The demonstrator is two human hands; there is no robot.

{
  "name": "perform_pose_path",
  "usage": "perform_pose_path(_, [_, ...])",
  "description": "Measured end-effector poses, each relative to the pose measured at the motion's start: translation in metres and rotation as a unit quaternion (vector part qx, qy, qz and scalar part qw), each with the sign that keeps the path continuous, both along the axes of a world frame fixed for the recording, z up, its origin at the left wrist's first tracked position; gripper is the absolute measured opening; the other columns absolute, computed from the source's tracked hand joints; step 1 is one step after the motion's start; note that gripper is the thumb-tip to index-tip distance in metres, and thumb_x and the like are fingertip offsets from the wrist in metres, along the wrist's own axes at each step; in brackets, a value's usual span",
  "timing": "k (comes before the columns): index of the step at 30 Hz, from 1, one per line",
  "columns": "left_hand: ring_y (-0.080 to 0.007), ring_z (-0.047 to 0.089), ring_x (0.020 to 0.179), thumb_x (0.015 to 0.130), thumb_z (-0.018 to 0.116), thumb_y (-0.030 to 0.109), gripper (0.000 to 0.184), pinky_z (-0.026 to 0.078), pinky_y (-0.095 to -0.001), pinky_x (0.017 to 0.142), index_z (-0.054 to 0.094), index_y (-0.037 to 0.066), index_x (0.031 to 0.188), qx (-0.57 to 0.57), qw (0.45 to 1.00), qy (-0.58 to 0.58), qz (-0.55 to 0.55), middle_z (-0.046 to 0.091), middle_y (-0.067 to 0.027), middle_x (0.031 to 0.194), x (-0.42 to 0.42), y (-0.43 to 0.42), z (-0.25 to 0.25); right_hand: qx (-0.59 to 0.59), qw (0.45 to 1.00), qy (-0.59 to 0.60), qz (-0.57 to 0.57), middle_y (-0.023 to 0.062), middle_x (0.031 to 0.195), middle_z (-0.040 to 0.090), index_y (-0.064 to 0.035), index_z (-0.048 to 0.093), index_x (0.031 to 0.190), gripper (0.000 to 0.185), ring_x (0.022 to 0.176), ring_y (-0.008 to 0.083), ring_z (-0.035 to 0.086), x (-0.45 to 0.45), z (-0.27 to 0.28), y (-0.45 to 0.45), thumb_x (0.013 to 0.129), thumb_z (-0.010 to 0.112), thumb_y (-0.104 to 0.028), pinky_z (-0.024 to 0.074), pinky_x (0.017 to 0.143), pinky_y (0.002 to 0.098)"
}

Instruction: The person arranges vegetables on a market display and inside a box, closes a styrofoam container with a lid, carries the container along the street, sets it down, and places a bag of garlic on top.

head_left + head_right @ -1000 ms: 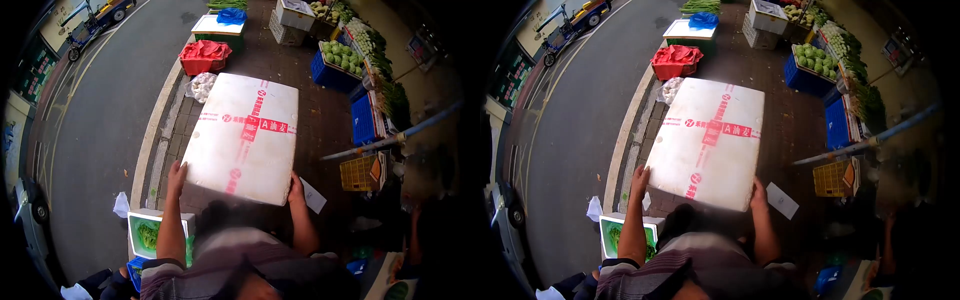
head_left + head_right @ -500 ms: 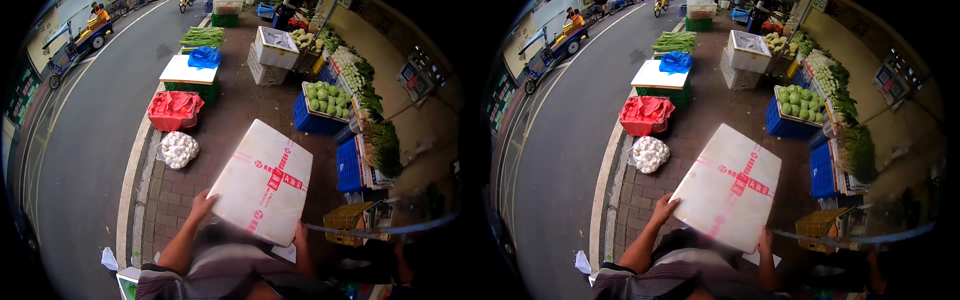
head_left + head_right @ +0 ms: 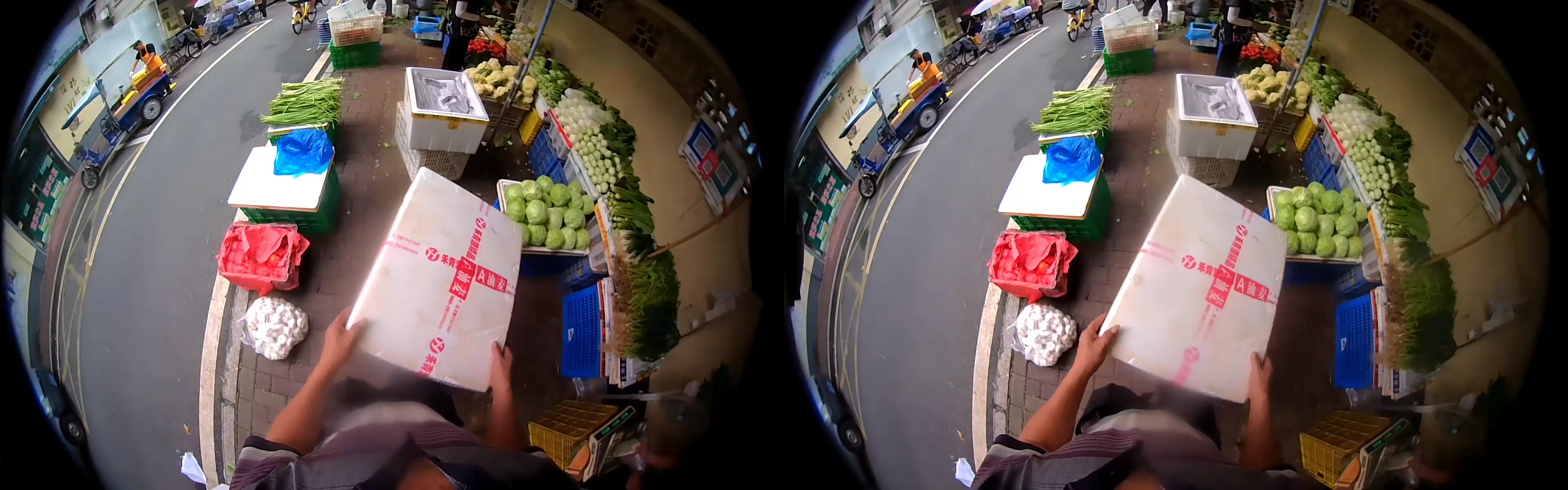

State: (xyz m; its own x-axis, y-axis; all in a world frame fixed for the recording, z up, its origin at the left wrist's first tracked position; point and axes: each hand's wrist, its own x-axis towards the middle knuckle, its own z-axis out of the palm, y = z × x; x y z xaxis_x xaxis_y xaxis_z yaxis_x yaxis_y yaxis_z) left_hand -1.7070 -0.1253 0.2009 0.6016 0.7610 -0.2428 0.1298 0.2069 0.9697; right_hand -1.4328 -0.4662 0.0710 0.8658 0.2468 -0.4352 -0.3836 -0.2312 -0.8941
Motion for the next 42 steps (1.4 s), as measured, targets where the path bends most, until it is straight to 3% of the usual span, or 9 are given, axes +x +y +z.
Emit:
perform_pose_path(3, [-0.0131, 0.062, 0.098, 0.096, 0.067, 0.021, 0.047, 0.05, -0.0277, 0.087, 0.055, -0.005, 0.133, 0.001, 0.999, 0.006, 0.048, 0.067, -0.0087, 0.112, 0.058, 0.048, -0.006, -0.039, 0.997, -0.049, 0.052, 0.0113, 0.1, 0.069, 0.0037, 0.061, 0.117, 0.039, 0.086, 0.0193, 0.064, 0.09, 0.048, 0.076, 0.097, 0.065, -0.029, 0.0521, 0.076, 0.0352])
perform_pose_path(7, [-0.0137, 0.063, 0.1, 0.098, 0.065, 0.022, 0.054, 0.051, -0.0266, 0.086, 0.049, -0.008, 0.14, 0.002, 0.995, -0.04, 0.095, 0.065, -0.0126, 0.12, 0.146, 0.11, -0.007, -0.067, 0.989, -0.107, 0.077, 0.0086, 0.095, 0.068, 0.0032, 0.065, 0.111, 0.034, 0.081, 0.0164, 0.062, 0.204, 0.046, 0.166, 0.096, 0.066, -0.027, 0.051, 0.073, 0.0337])
perform_pose_path(13, [-0.0142, 0.06, 0.107, 0.1, 0.061, 0.023, 0.051, 0.048, -0.0276, 0.094, 0.049, -0.005, 0.141, 0.025, 0.998, 0.013, 0.061, 0.065, -0.0104, 0.121, 0.314, 0.232, -0.039, -0.068, 0.99, -0.117, 0.039, 0.0095, 0.098, 0.068, 0.0032, 0.063, 0.114, 0.035, 0.083, 0.0174, 0.061, 0.367, 0.025, 0.269, 0.096, 0.067, -0.027, 0.0506, 0.074, 0.035])
perform_pose_path(21, [-0.0164, 0.059, 0.112, 0.102, 0.059, 0.03, 0.055, 0.046, -0.0298, 0.098, 0.048, -0.005, 0.143, 0.057, 0.998, 0.026, 0.004, 0.065, -0.0123, 0.123, 0.548, 0.386, -0.024, -0.032, 0.993, -0.113, 0.026, 0.0108, 0.1, 0.068, 0.0039, 0.064, 0.112, 0.038, 0.087, 0.0182, 0.06, 0.575, 0.089, 0.398, 0.096, 0.066, -0.031, 0.0489, 0.078, 0.0343])
perform_pose_path(28, [-0.0258, 0.058, 0.122, 0.102, 0.056, 0.039, 0.061, 0.044, -0.0343, 0.103, 0.046, -0.002, 0.145, 0.111, 0.989, 0.088, 0.043, 0.062, -0.0208, 0.132, 0.716, 0.519, -0.05, -0.082, 0.973, -0.175, 0.122, 0.0139, 0.097, 0.069, 0.0042, 0.065, 0.11, 0.041, 0.085, 0.0193, 0.063, 0.803, 0.059, 0.576, 0.095, 0.067, -0.033, 0.0495, 0.077, 0.035])
perform_pose_path(32, [-0.0322, 0.056, 0.126, 0.102, 0.053, 0.043, 0.062, 0.042, -0.0374, 0.105, 0.046, -0.001, 0.145, 0.126, 0.977, 0.143, 0.092, 0.06, -0.0238, 0.134, 0.817, 0.605, -0.123, -0.114, 0.961, -0.185, 0.171, 0.0155, 0.098, 0.07, 0.0054, 0.065, 0.111, 0.043, 0.087, 0.0212, 0.064, 0.932, 0.014, 0.7, 0.094, 0.067, -0.034, 0.0502, 0.078, 0.0362])
perform_pose_path(34, [-0.0425, 0.052, 0.13, 0.1, 0.053, 0.045, 0.063, 0.041, -0.0424, 0.108, 0.047, 0.001, 0.144, 0.123, 0.973, 0.159, 0.112, 0.057, -0.0278, 0.137, 0.851, 0.647, -0.16, -0.136, 0.953, -0.188, 0.196, 0.0146, 0.099, 0.07, 0.0056, 0.065, 0.113, 0.041, 0.086, 0.0219, 0.065, 0.97, 0.001, 0.756, 0.096, 0.067, -0.031, 0.0515, 0.078, 0.0369])
perform_pose_path(39, [-0.0431, 0.053, 0.129, 0.099, 0.054, 0.048, 0.065, 0.041, -0.0433, 0.107, 0.048, 0.001, 0.143, 0.048, 0.962, 0.239, 0.124, 0.057, -0.0284, 0.136, 0.883, 0.676, -0.191, -0.224, 0.928, -0.191, 0.227, 0.0191, 0.105, 0.069, 0.0049, 0.063, 0.115, 0.043, 0.091, 0.0271, 0.065, 1.016, -0.066, 0.808, 0.095, 0.065, -0.033, 0.0514, 0.082, 0.0408])
perform_pose_path(42, [-0.041, 0.055, 0.127, 0.097, 0.057, 0.048, 0.064, 0.043, -0.0426, 0.105, 0.051, 0.0, 0.14, -0.002, 0.957, 0.268, 0.111, 0.057, -0.0285, 0.135, 0.89, 0.684, -0.167, -0.187, 0.947, -0.139, 0.223, 0.0212, 0.111, 0.067, 0.0048, 0.062, 0.118, 0.045, 0.097, 0.0273, 0.064, 1.0, -0.044, 0.809, 0.096, 0.064, -0.034, 0.051, 0.084, 0.041])
